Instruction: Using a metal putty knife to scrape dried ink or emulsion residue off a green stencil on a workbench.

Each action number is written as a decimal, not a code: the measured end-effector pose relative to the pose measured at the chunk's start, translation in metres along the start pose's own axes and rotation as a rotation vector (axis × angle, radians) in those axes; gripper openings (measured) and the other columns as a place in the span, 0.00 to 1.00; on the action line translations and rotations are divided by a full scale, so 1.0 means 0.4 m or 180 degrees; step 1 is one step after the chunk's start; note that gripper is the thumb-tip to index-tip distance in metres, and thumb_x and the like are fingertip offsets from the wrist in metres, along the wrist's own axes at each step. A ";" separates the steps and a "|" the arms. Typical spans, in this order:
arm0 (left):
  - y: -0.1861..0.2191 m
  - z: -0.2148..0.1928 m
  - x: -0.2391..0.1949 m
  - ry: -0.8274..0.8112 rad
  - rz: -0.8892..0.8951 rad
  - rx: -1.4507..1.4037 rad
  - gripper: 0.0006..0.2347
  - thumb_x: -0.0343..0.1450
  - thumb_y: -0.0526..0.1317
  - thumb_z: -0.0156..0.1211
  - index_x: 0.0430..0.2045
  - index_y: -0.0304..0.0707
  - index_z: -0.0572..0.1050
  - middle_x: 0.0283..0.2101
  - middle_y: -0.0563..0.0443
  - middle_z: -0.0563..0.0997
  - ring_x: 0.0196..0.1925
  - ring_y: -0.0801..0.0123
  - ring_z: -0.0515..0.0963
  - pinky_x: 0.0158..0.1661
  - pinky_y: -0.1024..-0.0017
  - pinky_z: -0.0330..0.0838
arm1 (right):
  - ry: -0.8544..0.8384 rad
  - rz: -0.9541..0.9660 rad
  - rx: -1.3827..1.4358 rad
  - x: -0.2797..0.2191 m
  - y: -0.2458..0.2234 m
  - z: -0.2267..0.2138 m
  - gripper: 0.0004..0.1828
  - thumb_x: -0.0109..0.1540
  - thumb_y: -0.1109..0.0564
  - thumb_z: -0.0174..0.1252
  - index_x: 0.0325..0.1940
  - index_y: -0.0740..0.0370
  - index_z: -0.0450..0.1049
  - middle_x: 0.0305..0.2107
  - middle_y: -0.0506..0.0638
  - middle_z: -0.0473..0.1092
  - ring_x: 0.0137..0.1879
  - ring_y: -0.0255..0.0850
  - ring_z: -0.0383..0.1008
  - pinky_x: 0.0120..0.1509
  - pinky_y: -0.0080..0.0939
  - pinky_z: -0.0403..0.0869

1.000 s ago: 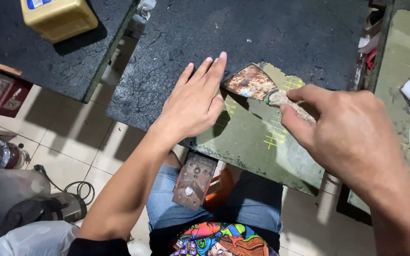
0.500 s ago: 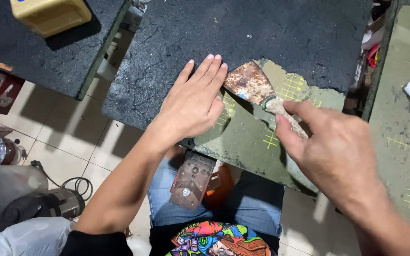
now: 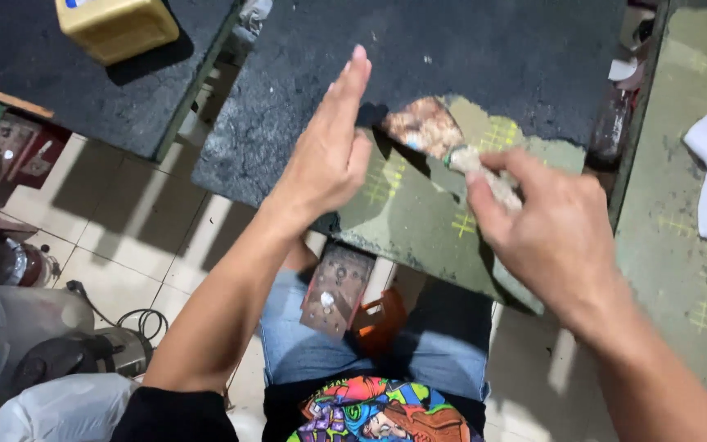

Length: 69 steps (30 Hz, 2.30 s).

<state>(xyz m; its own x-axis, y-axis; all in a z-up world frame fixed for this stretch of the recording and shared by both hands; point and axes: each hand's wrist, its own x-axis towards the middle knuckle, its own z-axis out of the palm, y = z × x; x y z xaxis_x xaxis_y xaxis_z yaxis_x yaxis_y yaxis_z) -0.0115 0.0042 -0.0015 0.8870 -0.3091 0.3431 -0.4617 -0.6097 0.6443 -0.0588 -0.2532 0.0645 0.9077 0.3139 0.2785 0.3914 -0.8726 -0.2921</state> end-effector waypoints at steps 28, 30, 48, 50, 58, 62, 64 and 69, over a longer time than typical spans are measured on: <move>0.008 0.000 0.013 -0.0595 -0.0457 0.1361 0.28 0.73 0.43 0.36 0.72 0.34 0.54 0.75 0.41 0.57 0.78 0.52 0.47 0.71 0.41 0.31 | -0.1163 0.0610 -0.0672 0.063 -0.045 -0.120 0.22 0.69 0.39 0.48 0.60 0.44 0.79 0.24 0.52 0.82 0.24 0.42 0.83 0.36 0.48 0.82; 0.005 0.004 0.010 -0.0609 -0.0484 0.1400 0.27 0.73 0.43 0.36 0.70 0.34 0.58 0.75 0.41 0.58 0.78 0.51 0.48 0.71 0.40 0.32 | -0.1276 0.0669 -0.0774 0.093 -0.068 -0.120 0.22 0.69 0.38 0.48 0.61 0.42 0.79 0.24 0.52 0.82 0.29 0.45 0.84 0.42 0.52 0.82; -0.016 0.007 0.013 -0.0232 -0.0764 0.0759 0.26 0.74 0.39 0.33 0.68 0.29 0.60 0.73 0.34 0.61 0.77 0.50 0.58 0.74 0.49 0.42 | -0.0616 0.0064 -0.0917 0.049 -0.063 -0.044 0.18 0.71 0.40 0.52 0.53 0.50 0.81 0.24 0.56 0.79 0.24 0.49 0.79 0.28 0.56 0.75; -0.015 0.004 0.008 -0.0010 -0.0849 0.0588 0.25 0.73 0.38 0.33 0.68 0.28 0.60 0.73 0.33 0.61 0.77 0.48 0.60 0.74 0.51 0.45 | -0.0603 0.0141 -0.0874 0.037 -0.064 -0.030 0.19 0.70 0.40 0.52 0.53 0.51 0.80 0.25 0.57 0.79 0.26 0.53 0.79 0.31 0.58 0.74; -0.030 -0.008 -0.004 0.0423 -0.0769 -0.0160 0.22 0.75 0.35 0.35 0.67 0.30 0.64 0.72 0.37 0.64 0.76 0.53 0.61 0.73 0.58 0.49 | -0.1109 0.1530 0.0527 0.065 -0.115 -0.099 0.20 0.68 0.46 0.53 0.62 0.53 0.77 0.38 0.55 0.81 0.18 0.42 0.70 0.24 0.48 0.75; -0.028 -0.013 -0.009 0.0341 -0.0803 -0.0164 0.23 0.75 0.37 0.35 0.66 0.29 0.65 0.72 0.38 0.64 0.76 0.54 0.59 0.73 0.59 0.48 | -0.0924 0.1509 0.0672 0.063 -0.077 -0.105 0.19 0.68 0.47 0.54 0.58 0.55 0.80 0.39 0.52 0.80 0.29 0.41 0.71 0.34 0.45 0.70; -0.031 -0.019 -0.006 0.0383 -0.0844 -0.0321 0.23 0.75 0.37 0.35 0.65 0.30 0.67 0.71 0.39 0.66 0.75 0.55 0.61 0.73 0.59 0.49 | -0.0593 0.1391 0.1049 0.071 -0.034 -0.102 0.14 0.68 0.53 0.55 0.52 0.58 0.83 0.32 0.51 0.80 0.40 0.35 0.79 0.46 0.37 0.71; -0.022 -0.035 -0.002 0.0250 -0.0916 -0.0393 0.23 0.75 0.38 0.34 0.64 0.33 0.68 0.71 0.41 0.67 0.75 0.58 0.62 0.73 0.58 0.46 | -0.0739 0.0887 0.0102 0.054 -0.070 -0.114 0.16 0.66 0.46 0.59 0.52 0.50 0.85 0.26 0.49 0.78 0.23 0.43 0.68 0.36 0.46 0.66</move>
<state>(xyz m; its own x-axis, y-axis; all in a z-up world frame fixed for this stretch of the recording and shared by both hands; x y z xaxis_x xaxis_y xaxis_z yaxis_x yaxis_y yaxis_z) -0.0083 0.0200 0.0023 0.9800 -0.0768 0.1833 -0.1941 -0.5693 0.7989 -0.0571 -0.2389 0.1205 0.9889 0.1455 -0.0298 0.1254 -0.9256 -0.3571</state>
